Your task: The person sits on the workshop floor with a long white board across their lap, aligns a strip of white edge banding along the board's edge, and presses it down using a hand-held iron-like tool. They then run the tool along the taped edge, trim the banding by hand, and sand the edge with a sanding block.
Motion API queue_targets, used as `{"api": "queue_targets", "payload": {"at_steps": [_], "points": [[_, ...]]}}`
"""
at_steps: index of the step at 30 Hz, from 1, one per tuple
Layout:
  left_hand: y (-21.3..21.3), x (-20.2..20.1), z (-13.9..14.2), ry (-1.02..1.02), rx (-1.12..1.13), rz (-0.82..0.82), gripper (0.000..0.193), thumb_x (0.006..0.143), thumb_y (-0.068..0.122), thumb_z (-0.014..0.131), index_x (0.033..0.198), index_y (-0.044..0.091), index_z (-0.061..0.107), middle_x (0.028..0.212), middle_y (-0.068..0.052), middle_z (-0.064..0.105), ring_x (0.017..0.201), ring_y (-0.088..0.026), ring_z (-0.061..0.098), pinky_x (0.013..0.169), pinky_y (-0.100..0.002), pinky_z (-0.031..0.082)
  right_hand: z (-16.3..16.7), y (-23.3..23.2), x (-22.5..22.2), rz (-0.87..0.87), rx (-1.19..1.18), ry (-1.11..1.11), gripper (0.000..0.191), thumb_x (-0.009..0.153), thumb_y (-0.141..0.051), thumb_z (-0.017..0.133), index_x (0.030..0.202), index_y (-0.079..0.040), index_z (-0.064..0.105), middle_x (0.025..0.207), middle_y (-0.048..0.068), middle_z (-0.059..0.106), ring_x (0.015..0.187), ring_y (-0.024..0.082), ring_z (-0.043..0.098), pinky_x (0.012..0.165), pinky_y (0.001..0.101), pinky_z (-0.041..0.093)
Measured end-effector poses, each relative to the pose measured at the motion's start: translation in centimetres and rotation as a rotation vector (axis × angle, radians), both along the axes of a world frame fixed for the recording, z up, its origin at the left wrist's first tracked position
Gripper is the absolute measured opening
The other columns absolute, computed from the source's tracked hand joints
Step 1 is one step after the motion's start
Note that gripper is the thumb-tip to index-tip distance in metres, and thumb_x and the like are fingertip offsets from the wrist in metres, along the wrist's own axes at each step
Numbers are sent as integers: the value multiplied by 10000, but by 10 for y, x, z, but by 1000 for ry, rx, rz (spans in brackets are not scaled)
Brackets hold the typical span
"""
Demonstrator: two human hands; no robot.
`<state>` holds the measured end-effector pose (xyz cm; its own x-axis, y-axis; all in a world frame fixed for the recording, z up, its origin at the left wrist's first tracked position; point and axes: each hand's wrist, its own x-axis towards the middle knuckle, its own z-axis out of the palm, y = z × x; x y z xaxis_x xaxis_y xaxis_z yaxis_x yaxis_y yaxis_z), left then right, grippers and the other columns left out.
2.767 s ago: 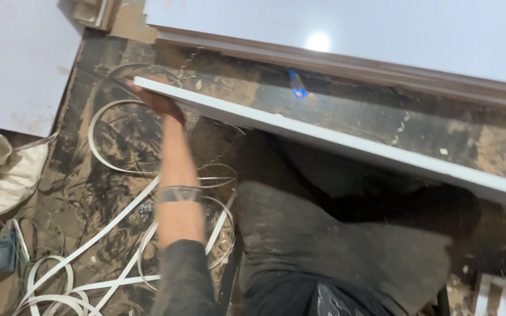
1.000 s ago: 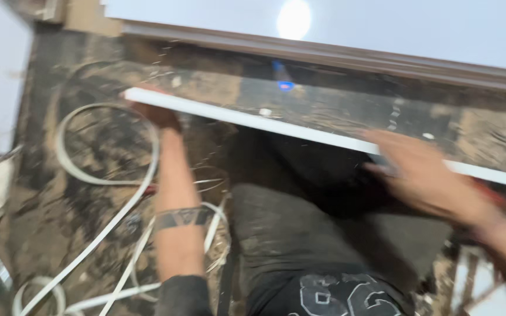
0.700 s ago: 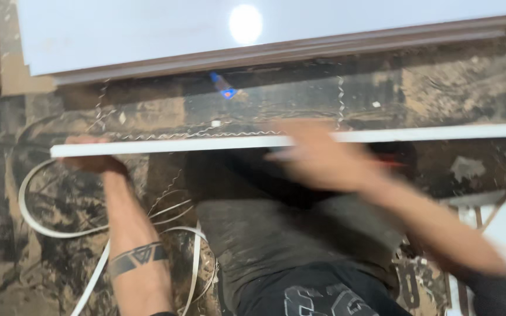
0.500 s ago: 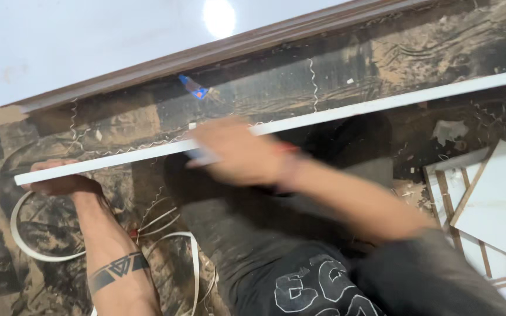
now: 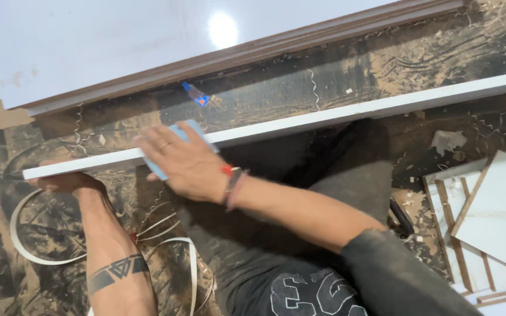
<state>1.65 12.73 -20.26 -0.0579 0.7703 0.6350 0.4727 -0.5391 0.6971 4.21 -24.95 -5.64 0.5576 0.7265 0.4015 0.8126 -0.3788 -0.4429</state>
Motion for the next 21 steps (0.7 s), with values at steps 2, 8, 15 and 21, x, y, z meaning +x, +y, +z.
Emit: {"api": "queue_targets", "payload": {"at_steps": [2,8,15,21], "points": [[-1,1,1,-125,-76,-172,277,1074,260,412,1108,40,577,963,-70,711,768,-211,787,697,-277,653,-9,2,3,19,50,-65,646,988,-471,631,1494,-97,486,1537,84,509,1452,276,503,1168,609,379],[-16,1,7,-511,-667,-594,475,1030,449,274,1100,51,523,1088,-150,598,969,-251,671,816,-460,644,-8,-320,70,-648,-740,-181,872,1038,-447,576,1731,-115,162,1799,124,100,1660,331,83,1302,580,56],[-45,14,1,-647,-851,-701,591,1002,552,247,1116,66,565,1143,-110,543,1085,-203,581,912,-440,497,-54,-98,42,-168,-227,-196,637,1179,-128,503,1726,-73,182,1815,44,107,1699,302,94,1414,456,137],[-63,11,0,-743,-791,-779,444,1005,492,369,1092,82,516,1081,-92,553,1022,-253,576,930,-474,508,-56,-34,42,-9,-568,-600,824,942,-198,524,1703,-218,211,1760,10,68,1611,197,37,1290,542,-15]]}}
